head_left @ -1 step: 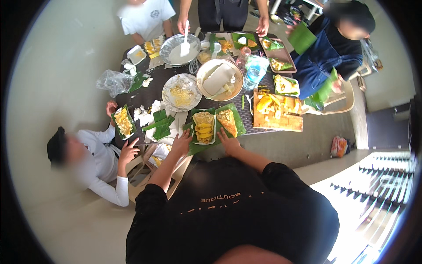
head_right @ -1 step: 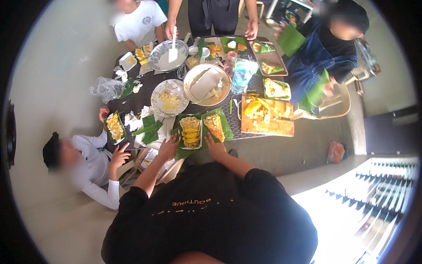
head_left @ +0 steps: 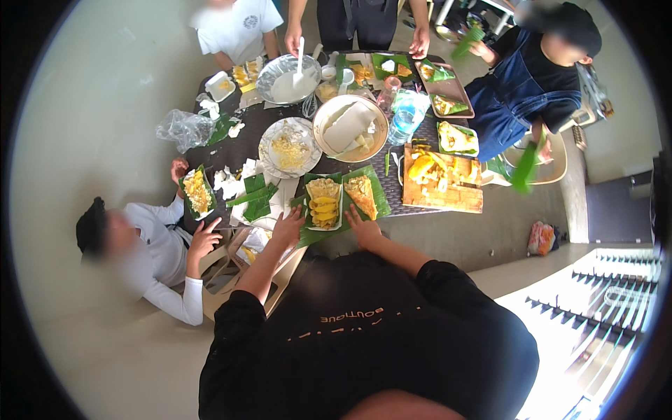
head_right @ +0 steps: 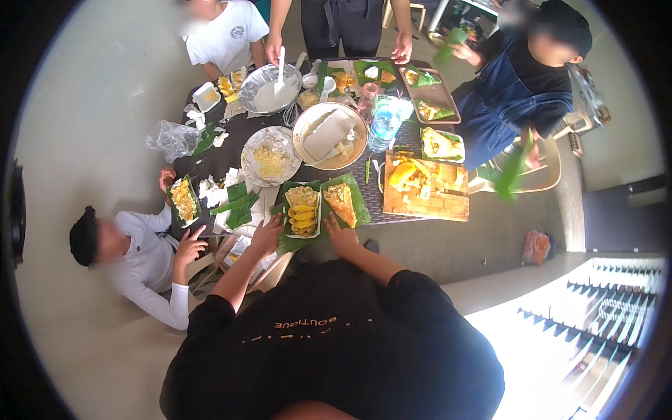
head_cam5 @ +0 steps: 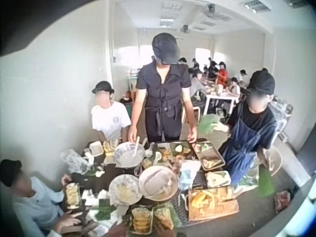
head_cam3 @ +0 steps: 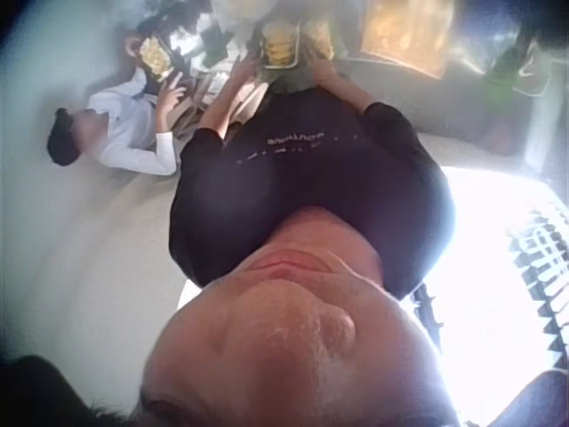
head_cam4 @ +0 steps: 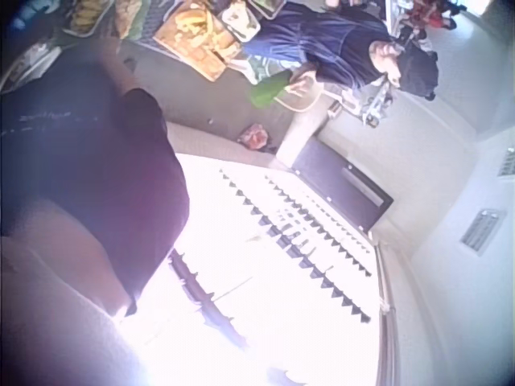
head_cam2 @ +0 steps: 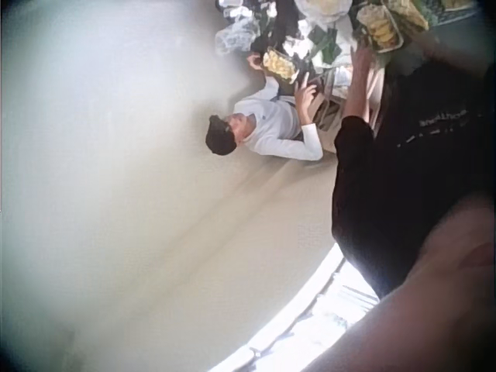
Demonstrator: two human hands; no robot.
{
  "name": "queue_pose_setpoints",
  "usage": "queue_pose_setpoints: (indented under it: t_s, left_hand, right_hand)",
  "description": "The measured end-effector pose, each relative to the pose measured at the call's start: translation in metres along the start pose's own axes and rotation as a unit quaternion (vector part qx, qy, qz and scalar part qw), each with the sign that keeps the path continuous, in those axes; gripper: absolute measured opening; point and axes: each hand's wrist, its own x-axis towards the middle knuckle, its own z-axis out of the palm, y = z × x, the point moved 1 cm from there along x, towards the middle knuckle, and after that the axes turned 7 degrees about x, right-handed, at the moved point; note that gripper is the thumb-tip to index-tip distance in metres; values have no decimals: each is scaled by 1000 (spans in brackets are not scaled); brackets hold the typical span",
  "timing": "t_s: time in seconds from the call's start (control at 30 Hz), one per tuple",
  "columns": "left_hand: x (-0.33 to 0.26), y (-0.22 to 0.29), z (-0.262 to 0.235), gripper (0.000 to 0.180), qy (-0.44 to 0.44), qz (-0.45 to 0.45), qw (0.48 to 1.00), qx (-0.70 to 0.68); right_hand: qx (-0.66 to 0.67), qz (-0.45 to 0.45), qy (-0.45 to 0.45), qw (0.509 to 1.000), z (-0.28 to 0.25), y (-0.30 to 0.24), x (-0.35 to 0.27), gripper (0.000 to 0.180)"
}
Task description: The person assembles a dish by placing yellow fruit slices and shredded white topping into small containers lined with banana leaves. They work at a table with other people, arranging the food items one by one.
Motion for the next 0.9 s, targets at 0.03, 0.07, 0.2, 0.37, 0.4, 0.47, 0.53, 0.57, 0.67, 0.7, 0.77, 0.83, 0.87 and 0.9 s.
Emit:
queue_pose_setpoints:
  t_s: [0.03, 0.07, 0.2, 0.37, 0.4, 0.47, 0.53, 0.57, 0.67, 0.7, 0.77, 0.83, 0.87, 0.9]
  left_hand:
    - [1, -1, 4, 58, -8, -9, 1000, 3]
    - [0, -2, 12, 58, -15, -17, 1000, 6]
    - [2, 1, 11, 62, -52, -37, 997, 52]
    - [7, 9, -11, 68, -124, -13, 975, 185]
    - [0, 10, -10, 70, -137, -5, 971, 198]
    - [3, 10, -17, 71, -146, 10, 966, 212]
    - [4, -3, -5, 66, -117, 47, 960, 250]
    - [0, -12, 4, 63, -105, 64, 962, 243]
    - [8, -17, -3, 54, -49, 99, 974, 200]
    - [12, -18, -5, 52, -25, 96, 977, 191]
    - [10, -16, -5, 50, 0, 100, 980, 170]
    - [10, -16, -2, 47, 42, 111, 983, 141]
    - [14, -20, -3, 45, 69, 120, 982, 127]
    - [14, -20, 0, 43, 94, 128, 982, 107]
  right_hand:
    - [-7, -10, 4, 1000, -2, -1, -1, 121]
    - [-13, -19, 8, 1000, -3, -3, -3, 121]
    - [-2, -31, 61, 998, 15, 4, 6, 121]
    - [-15, -27, 55, 998, 5, 8, 0, 95]
    - [-8, -22, 63, 998, 20, 3, 2, 90]
    - [-9, 2, 76, 997, 25, 8, 8, 82]
    - [-6, 26, 67, 997, 29, -1, 5, 78]
    - [3, 39, 75, 996, 33, -10, 6, 78]
    - [14, 90, 91, 992, 35, -18, 9, 78]
    - [13, 98, 92, 991, 29, -18, 14, 79]
    - [17, 125, 84, 988, 29, -24, 15, 79]
    - [16, 160, 97, 982, 35, -33, 15, 79]
    - [6, 180, 98, 979, 36, -36, 19, 79]
    - [-6, 198, 95, 975, 37, -40, 18, 79]
